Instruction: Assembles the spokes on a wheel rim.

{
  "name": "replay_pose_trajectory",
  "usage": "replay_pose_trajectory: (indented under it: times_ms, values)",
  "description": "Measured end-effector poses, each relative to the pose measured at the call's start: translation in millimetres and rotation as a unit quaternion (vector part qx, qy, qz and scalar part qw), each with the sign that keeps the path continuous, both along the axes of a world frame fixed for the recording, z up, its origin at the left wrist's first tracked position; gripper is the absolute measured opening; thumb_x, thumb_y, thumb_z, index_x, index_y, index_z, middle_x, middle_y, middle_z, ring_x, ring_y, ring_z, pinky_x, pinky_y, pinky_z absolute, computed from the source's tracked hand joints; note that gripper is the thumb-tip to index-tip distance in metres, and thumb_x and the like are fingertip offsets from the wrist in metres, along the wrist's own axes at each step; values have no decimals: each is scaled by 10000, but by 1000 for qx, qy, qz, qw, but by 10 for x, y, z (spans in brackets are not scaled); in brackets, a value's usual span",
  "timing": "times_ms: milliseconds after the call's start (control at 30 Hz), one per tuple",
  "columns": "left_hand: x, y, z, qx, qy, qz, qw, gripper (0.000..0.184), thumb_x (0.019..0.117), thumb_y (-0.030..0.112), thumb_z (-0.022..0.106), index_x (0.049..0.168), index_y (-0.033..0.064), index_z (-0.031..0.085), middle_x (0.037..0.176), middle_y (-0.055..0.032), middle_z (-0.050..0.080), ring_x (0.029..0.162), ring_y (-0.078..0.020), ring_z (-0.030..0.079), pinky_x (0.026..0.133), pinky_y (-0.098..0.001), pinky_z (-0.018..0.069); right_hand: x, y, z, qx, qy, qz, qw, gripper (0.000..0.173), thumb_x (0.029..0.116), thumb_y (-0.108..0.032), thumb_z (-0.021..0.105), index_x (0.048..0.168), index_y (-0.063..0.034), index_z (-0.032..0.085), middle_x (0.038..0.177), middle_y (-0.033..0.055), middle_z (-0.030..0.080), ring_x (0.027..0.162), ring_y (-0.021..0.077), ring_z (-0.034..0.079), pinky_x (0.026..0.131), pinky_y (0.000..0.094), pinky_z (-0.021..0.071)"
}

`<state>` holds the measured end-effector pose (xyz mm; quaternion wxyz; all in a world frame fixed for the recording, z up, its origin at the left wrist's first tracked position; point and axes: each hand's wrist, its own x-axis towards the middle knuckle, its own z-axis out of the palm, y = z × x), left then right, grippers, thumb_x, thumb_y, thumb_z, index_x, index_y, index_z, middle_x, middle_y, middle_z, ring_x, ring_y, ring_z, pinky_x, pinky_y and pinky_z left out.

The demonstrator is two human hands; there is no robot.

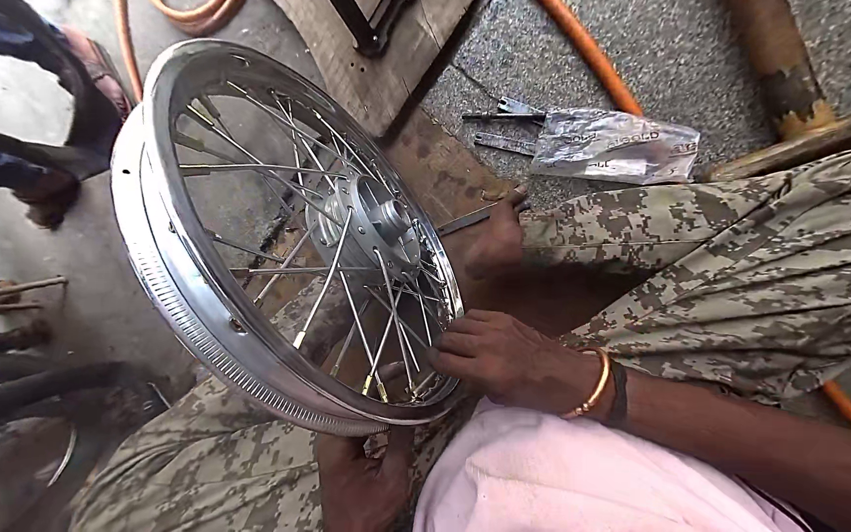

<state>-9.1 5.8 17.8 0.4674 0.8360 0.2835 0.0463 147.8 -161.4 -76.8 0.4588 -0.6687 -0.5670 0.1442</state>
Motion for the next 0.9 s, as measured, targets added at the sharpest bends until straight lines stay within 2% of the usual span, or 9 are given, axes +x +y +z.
replay_pose_trajectory:
  times_ms: [133, 267, 367, 467, 600, 700, 767, 833, 900]
  values:
    - [-21, -1, 64, 21, 36, -5, 999, 316, 845, 257, 797, 1075, 72, 685, 1059, -36, 752, 887, -140, 748, 788, -312, 656, -14, 101, -73, -31, -1, -1, 1000, 206, 935, -39, 627, 1084, -124, 741, 1060, 67, 729, 979, 223, 711, 764, 355, 594]
    - [-24, -22, 58, 33, 47, -30, 998, 279, 899, 337, 765, 1067, 127, 692, 981, 12, 758, 845, -101, 745, 764, -296, 657, 28, 79, -138, -23, -7, -11, 1000, 169, 942, -72, 629, 1061, -128, 735, 1070, 75, 730, 1023, 227, 719, 815, 358, 614]
    - [-11, -41, 79, 40, 60, -36, 997, 292, 897, 313, 751, 1055, 74, 694, 948, 2, 761, 827, -84, 744, 757, -285, 655, 9, 71, -99, -44, -3, -18, 999, 193, 939, -48, 614, 1078, -112, 731, 1068, 85, 722, 1021, 229, 715, 824, 359, 610]
    - [40, -58, 76, 21, 56, -46, 997, 316, 902, 290, 750, 1096, 49, 688, 1009, -10, 758, 872, -72, 737, 787, -266, 647, -36, 104, -49, -75, 15, -53, 996, 288, 862, 12, 650, 1129, -73, 721, 1033, 100, 725, 876, 226, 735, 661, 355, 608]
    - [13, -79, -14, 10, 19, -46, 999, 292, 909, 303, 753, 1063, 59, 708, 1005, -16, 755, 868, -70, 732, 781, -260, 644, 12, 79, 14, -95, -37, -35, 994, 220, 854, -30, 675, 1062, -86, 715, 964, 87, 705, 862, 250, 696, 654, 368, 573]
    - [-37, -57, -57, 20, -9, -30, 999, 239, 902, 319, 763, 1021, 132, 675, 911, 62, 735, 839, -29, 717, 763, -235, 636, 212, 8, 155, -94, -100, -5, 991, 208, 858, -56, 653, 1049, -106, 718, 882, 64, 680, 819, 255, 660, 646, 387, 509]
    - [-33, -30, -89, 5, -22, -22, 1000, 253, 895, 306, 771, 1053, 134, 675, 942, 50, 740, 862, -59, 724, 782, -263, 639, 395, -39, 342, -88, -123, 27, 988, 154, 905, -69, 628, 1026, -110, 712, 846, 48, 672, 795, 237, 652, 655, 376, 507]
    - [-24, -13, -113, -6, -31, -24, 999, 286, 885, 287, 784, 1089, 124, 667, 977, 38, 743, 895, -78, 728, 805, -273, 639, 522, -26, 602, -83, -139, 61, 985, 85, 934, -94, 612, 926, -110, 695, 760, 37, 633, 723, 220, 638, 611, 365, 496]
    - [-18, -5, -102, -10, -28, -34, 999, 340, 866, 285, 807, 1107, 102, 650, 984, 47, 739, 923, -64, 726, 835, -270, 642, 573, 43, 897, -88, -153, 78, 981, 176, 967, -111, 589, 831, -109, 699, 672, 27, 593, 638, 200, 612, 544, 350, 460]
